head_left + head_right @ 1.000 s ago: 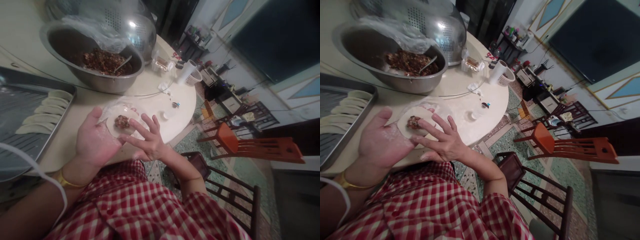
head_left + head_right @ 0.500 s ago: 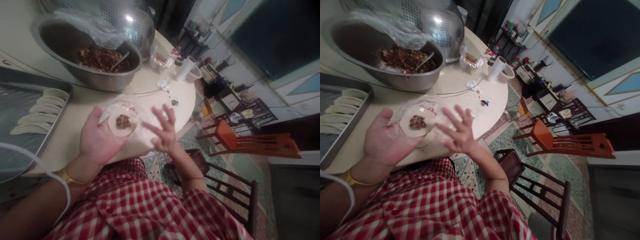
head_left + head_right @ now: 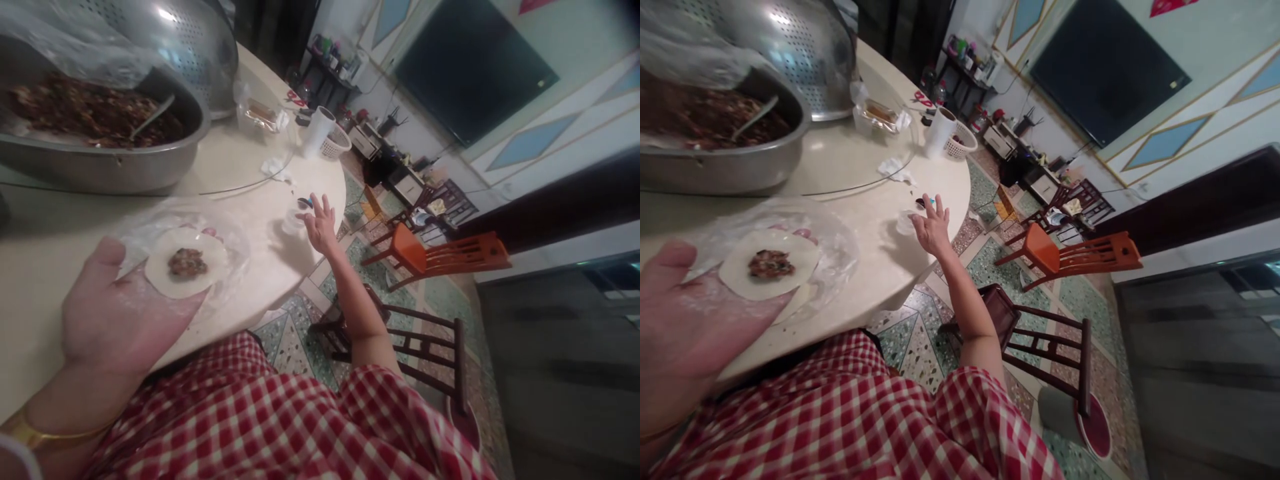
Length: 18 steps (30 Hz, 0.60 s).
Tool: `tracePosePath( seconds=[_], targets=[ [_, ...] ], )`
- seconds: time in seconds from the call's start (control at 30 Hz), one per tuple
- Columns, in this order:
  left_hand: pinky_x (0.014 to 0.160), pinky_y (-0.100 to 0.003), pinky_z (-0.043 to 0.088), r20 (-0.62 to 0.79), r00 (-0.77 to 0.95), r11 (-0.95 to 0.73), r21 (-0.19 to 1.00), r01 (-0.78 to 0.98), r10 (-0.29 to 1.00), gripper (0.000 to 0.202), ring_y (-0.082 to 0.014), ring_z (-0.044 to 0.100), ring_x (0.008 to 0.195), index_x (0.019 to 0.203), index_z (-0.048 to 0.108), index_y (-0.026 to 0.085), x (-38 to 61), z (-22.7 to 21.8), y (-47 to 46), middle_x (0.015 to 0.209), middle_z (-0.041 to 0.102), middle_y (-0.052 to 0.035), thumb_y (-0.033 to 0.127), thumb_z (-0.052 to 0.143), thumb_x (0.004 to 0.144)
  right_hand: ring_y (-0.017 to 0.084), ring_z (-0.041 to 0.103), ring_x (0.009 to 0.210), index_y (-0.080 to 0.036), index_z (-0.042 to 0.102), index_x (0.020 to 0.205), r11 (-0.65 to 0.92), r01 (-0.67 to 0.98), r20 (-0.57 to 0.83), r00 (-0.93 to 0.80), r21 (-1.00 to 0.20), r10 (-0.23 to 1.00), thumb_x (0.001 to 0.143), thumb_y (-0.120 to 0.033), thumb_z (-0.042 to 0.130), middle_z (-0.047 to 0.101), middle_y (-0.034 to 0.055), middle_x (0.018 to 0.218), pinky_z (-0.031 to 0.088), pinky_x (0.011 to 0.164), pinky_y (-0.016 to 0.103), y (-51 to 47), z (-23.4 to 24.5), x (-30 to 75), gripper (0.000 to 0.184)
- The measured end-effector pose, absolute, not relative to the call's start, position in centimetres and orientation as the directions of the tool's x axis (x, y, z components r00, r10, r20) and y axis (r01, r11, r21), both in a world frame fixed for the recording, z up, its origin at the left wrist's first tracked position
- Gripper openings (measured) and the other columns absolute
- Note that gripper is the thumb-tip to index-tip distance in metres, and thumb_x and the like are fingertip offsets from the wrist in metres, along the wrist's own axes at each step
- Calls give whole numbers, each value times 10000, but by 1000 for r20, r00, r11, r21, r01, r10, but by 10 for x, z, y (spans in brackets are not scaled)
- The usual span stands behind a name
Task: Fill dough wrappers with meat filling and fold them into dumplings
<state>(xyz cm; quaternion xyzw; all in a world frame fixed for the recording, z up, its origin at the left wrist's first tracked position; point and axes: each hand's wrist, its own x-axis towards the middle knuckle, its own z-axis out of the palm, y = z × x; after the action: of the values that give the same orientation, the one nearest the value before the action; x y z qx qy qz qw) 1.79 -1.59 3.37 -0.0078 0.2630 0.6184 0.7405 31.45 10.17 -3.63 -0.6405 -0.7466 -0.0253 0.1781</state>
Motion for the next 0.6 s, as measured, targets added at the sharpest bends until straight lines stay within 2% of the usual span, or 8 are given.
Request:
tracePosePath(
  seconds=[0.1,0.17,0.27,0.33,0.4,0.47,0.53,0.6],
  targets=[
    [1143,-524,436,-439,77,235,319,-918,895,496,-275,580,1328,1421,544,251,19,38,-16,1320,705,-47,435,348,1005,346,161,1576,-300,772,1038,184,970,248,-141,-159,958,1029,-552,268,370,2,1636,102,1241,680,106,-34,311,564],
    [1140,-535,437,-475,73,247,316,-916,877,504,-283,610,1292,1404,563,227,20,40,-17,1289,720,-66,430,321,1011,356,184,1569,-283,774,1003,188,964,273,-133,-188,953,1024,-566,274,419,16,1608,110,1229,702,106,-29,312,574],
    [1120,-554,455,-497,93,276,308,-910,863,517,-299,658,1220,1406,565,199,22,38,-18,1216,748,-104,420,313,1011,359,202,1561,-277,766,1031,211,933,407,-79,-291,910,1015,-604,230,487,40,1556,159,1200,740,96,-15,308,628],
    [1100,-522,483,-482,124,292,290,-911,867,525,-291,692,1157,1428,541,182,22,35,-20,1186,758,-113,420,342,1005,337,180,1568,-274,748,1127,305,896,513,-105,-322,852,1021,-591,195,461,56,1572,202,1209,708,81,-4,295,646],
    [1070,-475,516,-462,172,316,255,-914,870,544,-274,720,1091,1453,507,160,23,32,-21,1166,764,-113,427,356,1004,301,153,1577,-280,703,1237,496,819,581,-263,-288,770,1028,-567,196,412,30,1605,238,1226,656,61,7,273,619],
    [1029,-438,546,-427,232,349,219,-911,874,547,-255,739,1026,1461,490,156,22,29,-23,1149,770,-103,433,343,1013,265,132,1584,-314,678,1270,674,705,588,-456,-220,669,1032,-563,174,375,-24,1624,245,1237,620,42,16,245,611],
    [987,-406,567,-382,286,378,189,-907,879,526,-228,753,950,1441,505,169,21,27,-25,1107,779,-83,434,315,1028,257,127,1586,-328,675,1275,767,622,520,-609,-156,599,1035,-571,153,388,-29,1617,198,1254,600,30,22,217,623],
    [973,-381,570,-354,325,399,159,-903,877,515,-205,755,865,1396,539,161,20,25,-27,1031,788,-69,444,303,1036,269,127,1585,-332,680,1270,783,611,417,-687,-113,596,1041,-562,190,400,-27,1614,160,1259,592,26,25,195,588]
  ],
)
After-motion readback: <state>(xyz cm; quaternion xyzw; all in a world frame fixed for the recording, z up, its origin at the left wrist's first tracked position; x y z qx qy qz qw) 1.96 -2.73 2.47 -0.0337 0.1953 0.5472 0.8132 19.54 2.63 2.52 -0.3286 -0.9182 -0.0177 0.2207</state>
